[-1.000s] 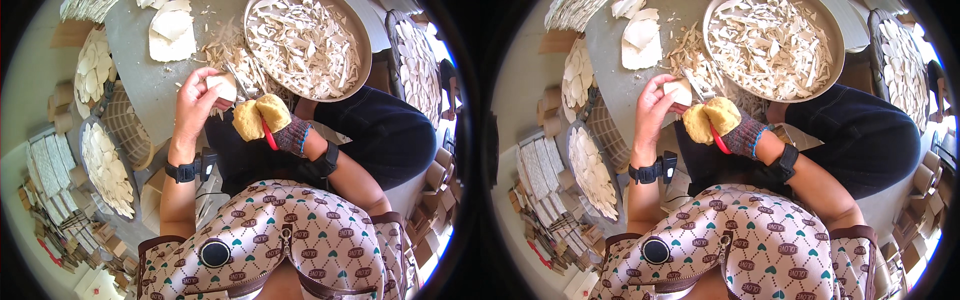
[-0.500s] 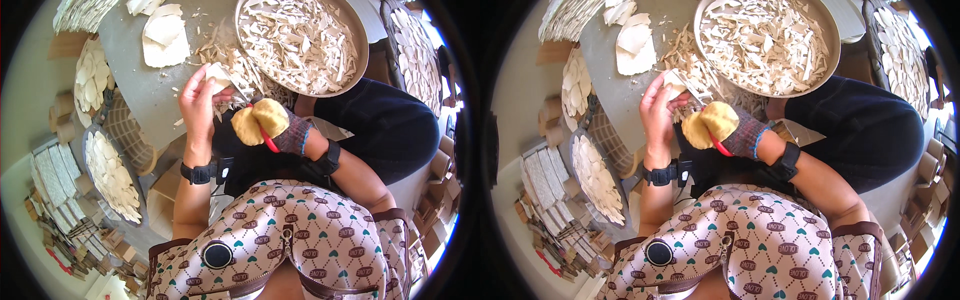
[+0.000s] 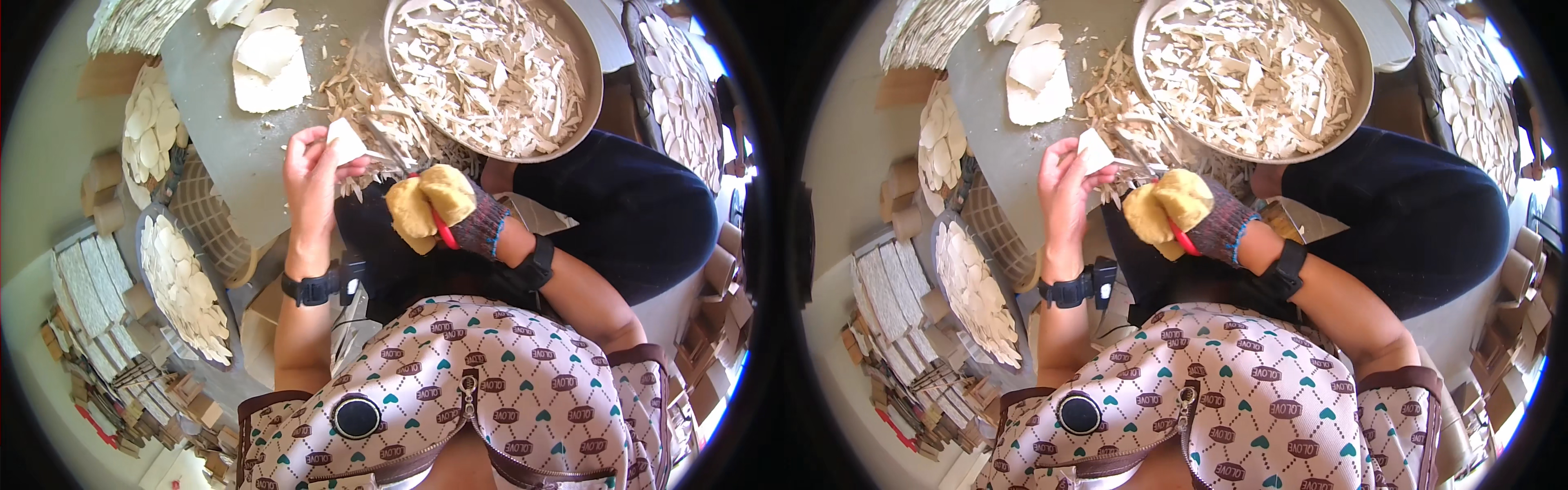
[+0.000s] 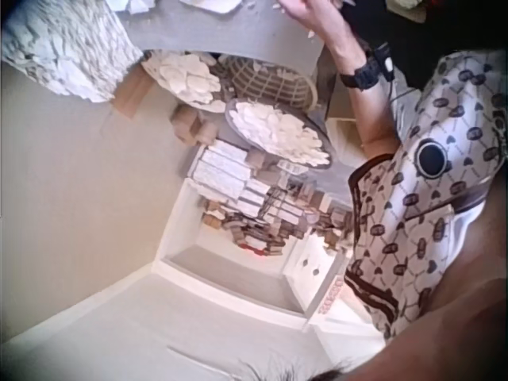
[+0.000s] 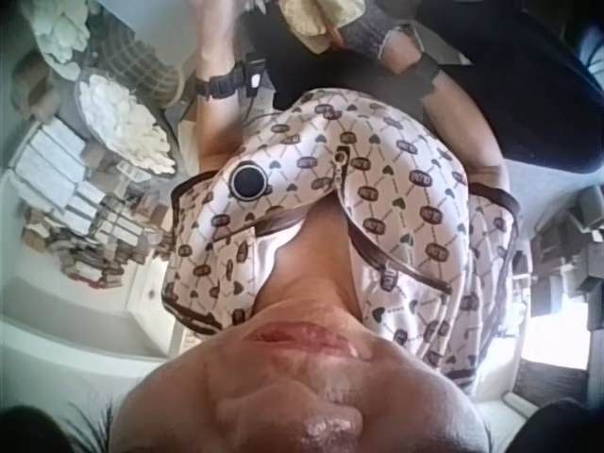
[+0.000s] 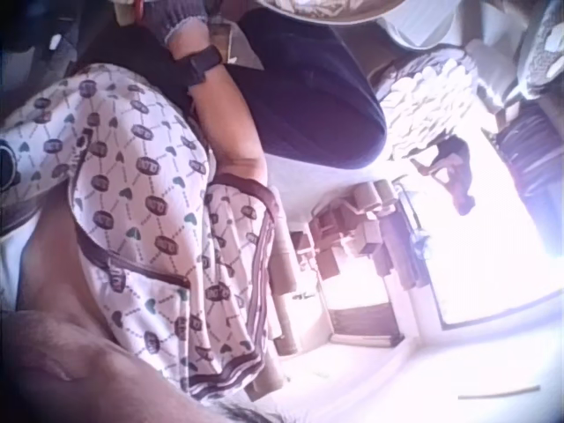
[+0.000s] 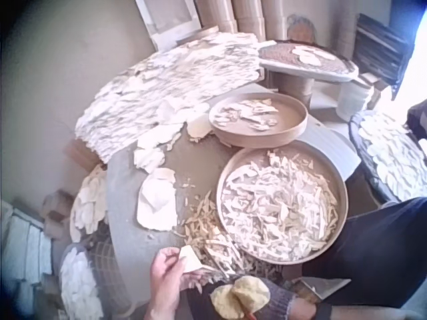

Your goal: The person uses shears to cut thin slices from large white root-like pieces, allowing the slices to fall into a round tray. They pick up additional pieces from a stack and repeat the slicing action.

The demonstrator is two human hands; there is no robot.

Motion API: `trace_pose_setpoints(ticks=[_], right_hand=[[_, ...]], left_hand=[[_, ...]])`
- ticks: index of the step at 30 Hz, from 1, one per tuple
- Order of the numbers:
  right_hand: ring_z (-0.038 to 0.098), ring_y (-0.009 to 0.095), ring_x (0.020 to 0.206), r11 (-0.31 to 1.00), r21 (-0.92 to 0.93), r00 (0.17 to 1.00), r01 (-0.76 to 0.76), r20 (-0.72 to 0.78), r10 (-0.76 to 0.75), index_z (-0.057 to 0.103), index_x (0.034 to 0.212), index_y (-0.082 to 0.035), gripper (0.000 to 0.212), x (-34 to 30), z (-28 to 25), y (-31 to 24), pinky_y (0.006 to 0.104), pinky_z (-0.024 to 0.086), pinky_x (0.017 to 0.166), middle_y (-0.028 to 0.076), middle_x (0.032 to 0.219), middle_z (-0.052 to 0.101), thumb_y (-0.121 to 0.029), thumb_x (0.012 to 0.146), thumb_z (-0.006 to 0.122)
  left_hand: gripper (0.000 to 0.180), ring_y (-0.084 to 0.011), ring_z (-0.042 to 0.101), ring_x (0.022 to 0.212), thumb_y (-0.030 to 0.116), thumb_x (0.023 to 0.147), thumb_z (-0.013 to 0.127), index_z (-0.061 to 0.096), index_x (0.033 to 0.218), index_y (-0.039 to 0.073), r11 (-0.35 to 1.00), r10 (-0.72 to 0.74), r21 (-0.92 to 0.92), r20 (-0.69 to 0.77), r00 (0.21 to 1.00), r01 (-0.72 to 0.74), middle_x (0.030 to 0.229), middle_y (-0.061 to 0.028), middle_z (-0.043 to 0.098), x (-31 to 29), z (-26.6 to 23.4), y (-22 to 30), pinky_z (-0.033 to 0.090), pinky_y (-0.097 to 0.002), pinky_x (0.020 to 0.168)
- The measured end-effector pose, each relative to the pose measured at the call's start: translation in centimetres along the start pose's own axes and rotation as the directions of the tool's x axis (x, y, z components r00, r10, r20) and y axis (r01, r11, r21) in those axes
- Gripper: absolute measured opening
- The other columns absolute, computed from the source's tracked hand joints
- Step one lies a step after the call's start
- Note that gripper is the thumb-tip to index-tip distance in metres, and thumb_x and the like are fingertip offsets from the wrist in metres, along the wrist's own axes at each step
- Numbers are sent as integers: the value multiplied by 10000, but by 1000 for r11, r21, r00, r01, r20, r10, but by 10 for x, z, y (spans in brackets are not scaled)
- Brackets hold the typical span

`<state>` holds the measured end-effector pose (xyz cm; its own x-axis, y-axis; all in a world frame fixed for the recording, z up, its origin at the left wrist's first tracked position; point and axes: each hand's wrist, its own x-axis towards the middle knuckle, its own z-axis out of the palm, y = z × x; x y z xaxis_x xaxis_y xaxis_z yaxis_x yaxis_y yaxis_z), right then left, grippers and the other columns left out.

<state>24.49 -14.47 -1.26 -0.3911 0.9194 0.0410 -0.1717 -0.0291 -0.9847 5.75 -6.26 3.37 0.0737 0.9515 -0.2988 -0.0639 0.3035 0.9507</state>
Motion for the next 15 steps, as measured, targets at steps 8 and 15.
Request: trace_pose_setpoints(ticks=[8,15], right_hand=[[606,217,879,634,721,939,-281,71,335,567,966,58,226,-22,-2,-13,325,483,789,147,953,621,-135,886,481],[613,171,852,941,-261,963,-215,105,249,588,981,-15,295,-16,-13,-33,289,482,771,93,928,636,-204,766,661]], left_hand=[[337,-223,569,967,91,764,629,575,1073,-31,472,478,879,-319,818,66,1051,-172,588,28,-213,37,474,-293,781],[562,-293,473,1131,277,707,712,529,1141,-29,526,401,796,80,913,-300,1206,-197,503,133,-90,46,360,-346,966]])
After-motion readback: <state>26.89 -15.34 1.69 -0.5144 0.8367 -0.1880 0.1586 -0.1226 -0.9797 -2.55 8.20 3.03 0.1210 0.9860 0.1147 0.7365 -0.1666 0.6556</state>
